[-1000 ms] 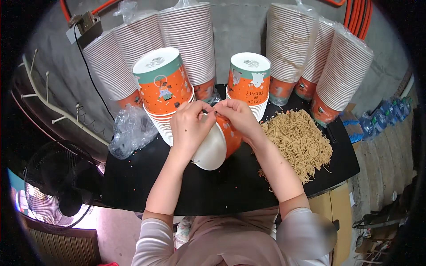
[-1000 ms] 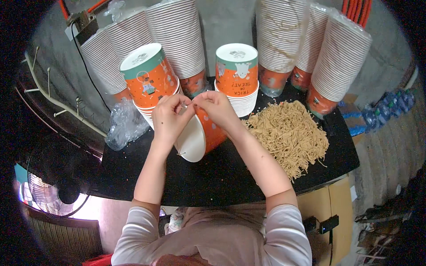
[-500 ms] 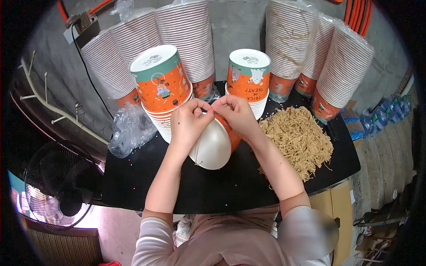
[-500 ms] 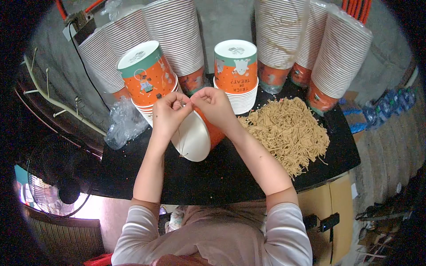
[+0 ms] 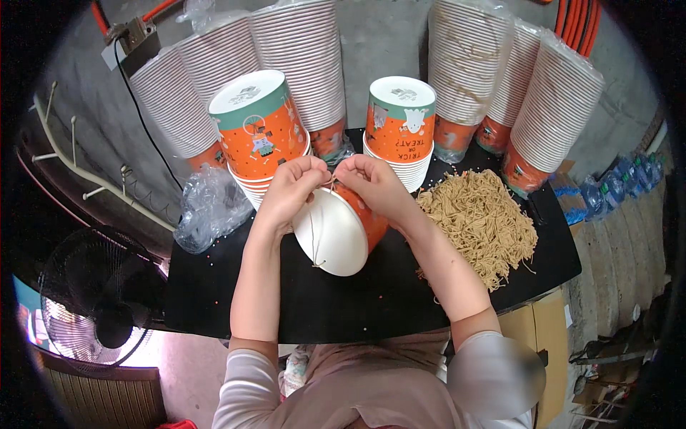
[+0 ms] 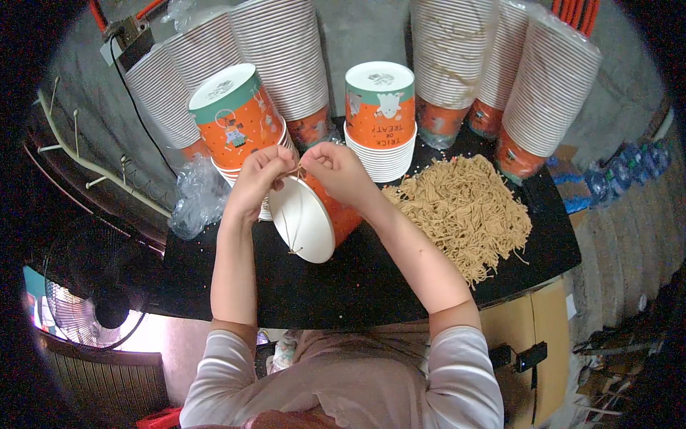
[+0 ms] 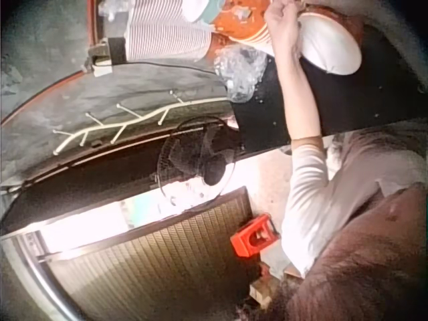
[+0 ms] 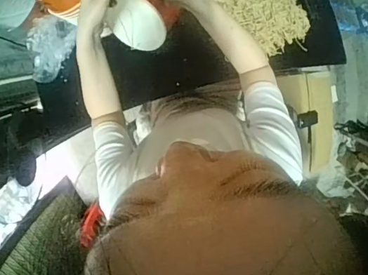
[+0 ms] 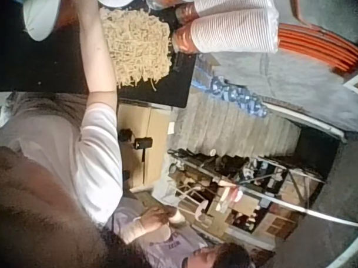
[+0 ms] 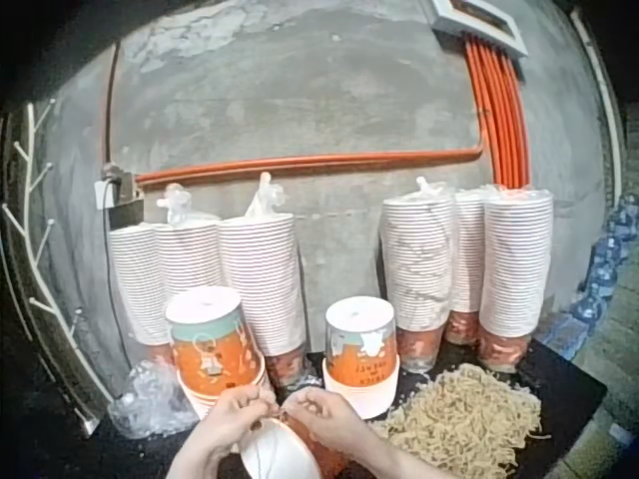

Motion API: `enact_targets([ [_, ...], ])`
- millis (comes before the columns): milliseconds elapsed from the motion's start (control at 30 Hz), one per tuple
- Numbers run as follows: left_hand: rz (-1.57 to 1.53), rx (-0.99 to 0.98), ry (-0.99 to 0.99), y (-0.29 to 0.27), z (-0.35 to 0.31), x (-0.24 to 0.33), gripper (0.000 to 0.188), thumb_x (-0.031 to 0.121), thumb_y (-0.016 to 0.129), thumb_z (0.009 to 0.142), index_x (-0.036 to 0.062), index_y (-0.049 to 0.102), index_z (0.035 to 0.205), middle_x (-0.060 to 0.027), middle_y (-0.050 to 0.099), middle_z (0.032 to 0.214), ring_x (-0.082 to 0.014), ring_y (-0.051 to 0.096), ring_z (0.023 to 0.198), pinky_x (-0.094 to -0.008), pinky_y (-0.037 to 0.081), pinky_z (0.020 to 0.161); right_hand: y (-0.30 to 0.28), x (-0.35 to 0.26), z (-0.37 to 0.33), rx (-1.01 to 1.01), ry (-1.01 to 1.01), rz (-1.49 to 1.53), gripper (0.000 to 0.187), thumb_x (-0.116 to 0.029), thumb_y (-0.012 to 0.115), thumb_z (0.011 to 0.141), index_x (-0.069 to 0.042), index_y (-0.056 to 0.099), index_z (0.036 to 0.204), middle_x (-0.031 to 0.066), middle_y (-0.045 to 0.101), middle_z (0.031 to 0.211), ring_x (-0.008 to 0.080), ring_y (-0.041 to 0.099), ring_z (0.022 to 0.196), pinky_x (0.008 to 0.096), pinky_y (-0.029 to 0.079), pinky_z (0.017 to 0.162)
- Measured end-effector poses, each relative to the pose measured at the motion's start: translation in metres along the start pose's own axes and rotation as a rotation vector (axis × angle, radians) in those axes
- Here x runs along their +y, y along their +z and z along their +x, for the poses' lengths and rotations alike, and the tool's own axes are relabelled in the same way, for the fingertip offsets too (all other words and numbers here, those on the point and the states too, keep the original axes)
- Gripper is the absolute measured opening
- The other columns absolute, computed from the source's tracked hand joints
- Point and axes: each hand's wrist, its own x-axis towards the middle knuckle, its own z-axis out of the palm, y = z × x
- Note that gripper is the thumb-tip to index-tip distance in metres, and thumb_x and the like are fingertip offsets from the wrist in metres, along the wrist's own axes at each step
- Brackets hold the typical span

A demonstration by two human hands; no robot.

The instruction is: Attaching plastic wire handles to paper food cups by threading them through pre-punched holes.

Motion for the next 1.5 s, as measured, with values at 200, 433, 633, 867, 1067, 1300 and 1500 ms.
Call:
enact_targets([
  [200, -0.002, -0.047, 0.027, 0.000, -0.003, 0.008, 0.016, 0.025, 0.071, 0.094, 0.0094, 0.067, 0.094, 0.0070, 0.064, 0.080, -0.0013, 0.055, 0.071, -0.0201, 0.041, 0.063, -0.004, 0.001, 0.000, -0.009, 0.135, 0.031, 0.019, -0.024, 0.064, 0.100, -0.005, 0.063, 0.103, -0.0048, 0.060, 0.080, 0.0017, 0.052, 0.059, 0.0181, 0.041, 0.051],
  [433, 0.170, -0.050, 0.099, -0.006, 0.000, -0.002, 0.011, 0.016, 0.073, 0.092, 0.0066, 0.068, 0.094, 0.0039, 0.069, 0.081, -0.0026, 0.061, 0.074, -0.0204, 0.045, 0.066, -0.003, -0.003, -0.002, -0.027, 0.136, 0.010, 0.021, -0.026, 0.063, 0.100, -0.006, 0.064, 0.104, -0.0050, 0.060, 0.079, 0.0016, 0.054, 0.059, 0.0175, 0.041, 0.050],
  [633, 0.078, 0.068, 0.111, 0.001, -0.001, 0.001, 0.010, 0.013, 0.058, 0.094, 0.0084, 0.065, 0.089, 0.0035, 0.066, 0.077, -0.0030, 0.058, 0.069, -0.0212, 0.044, 0.062, -0.001, -0.011, -0.005, -0.048, 0.169, -0.028, 0.021, -0.027, 0.063, 0.100, -0.006, 0.064, 0.107, -0.0055, 0.058, 0.076, 0.0013, 0.052, 0.058, 0.0175, 0.040, 0.050],
  [867, -0.129, -0.045, -0.051, -0.012, 0.002, 0.000, 0.022, 0.027, 0.060, 0.098, 0.0107, 0.061, 0.082, 0.0061, 0.055, 0.070, -0.0032, 0.048, 0.061, -0.0212, 0.039, 0.058, 0.001, -0.005, -0.003, -0.051, 0.075, -0.003, 0.023, -0.027, 0.063, 0.101, -0.005, 0.064, 0.107, -0.0062, 0.057, 0.074, 0.0016, 0.050, 0.056, 0.0184, 0.037, 0.049],
  [1067, 0.026, -0.042, 0.029, -0.001, -0.006, 0.012, 0.012, 0.015, 0.071, 0.092, 0.0043, 0.064, 0.093, 0.0029, 0.064, 0.079, -0.0044, 0.058, 0.069, -0.0213, 0.046, 0.065, 0.000, -0.018, -0.007, -0.049, 0.212, -0.001, 0.022, -0.027, 0.063, 0.100, -0.006, 0.064, 0.107, -0.0058, 0.060, 0.078, 0.0017, 0.052, 0.057, 0.0182, 0.039, 0.050],
  [1300, 0.208, -0.101, 0.046, -0.012, -0.001, 0.000, 0.018, 0.005, 0.079, 0.085, 0.0007, 0.069, 0.098, 0.0015, 0.069, 0.085, -0.0039, 0.060, 0.074, -0.0197, 0.048, 0.070, 0.001, -0.009, -0.004, -0.042, 0.140, 0.025, 0.022, -0.027, 0.062, 0.101, -0.008, 0.064, 0.109, -0.0063, 0.063, 0.081, 0.0008, 0.054, 0.061, 0.0172, 0.041, 0.051],
  [1500, 0.150, -0.026, 0.091, -0.010, -0.004, 0.004, 0.013, 0.010, 0.078, 0.088, 0.0026, 0.070, 0.094, 0.0045, 0.068, 0.082, -0.0019, 0.058, 0.073, -0.0184, 0.043, 0.064, -0.003, -0.002, -0.002, -0.061, 0.076, -0.014, 0.017, -0.018, 0.068, 0.098, -0.004, 0.065, 0.107, -0.0067, 0.063, 0.080, -0.0010, 0.053, 0.065, 0.0173, 0.040, 0.054],
])
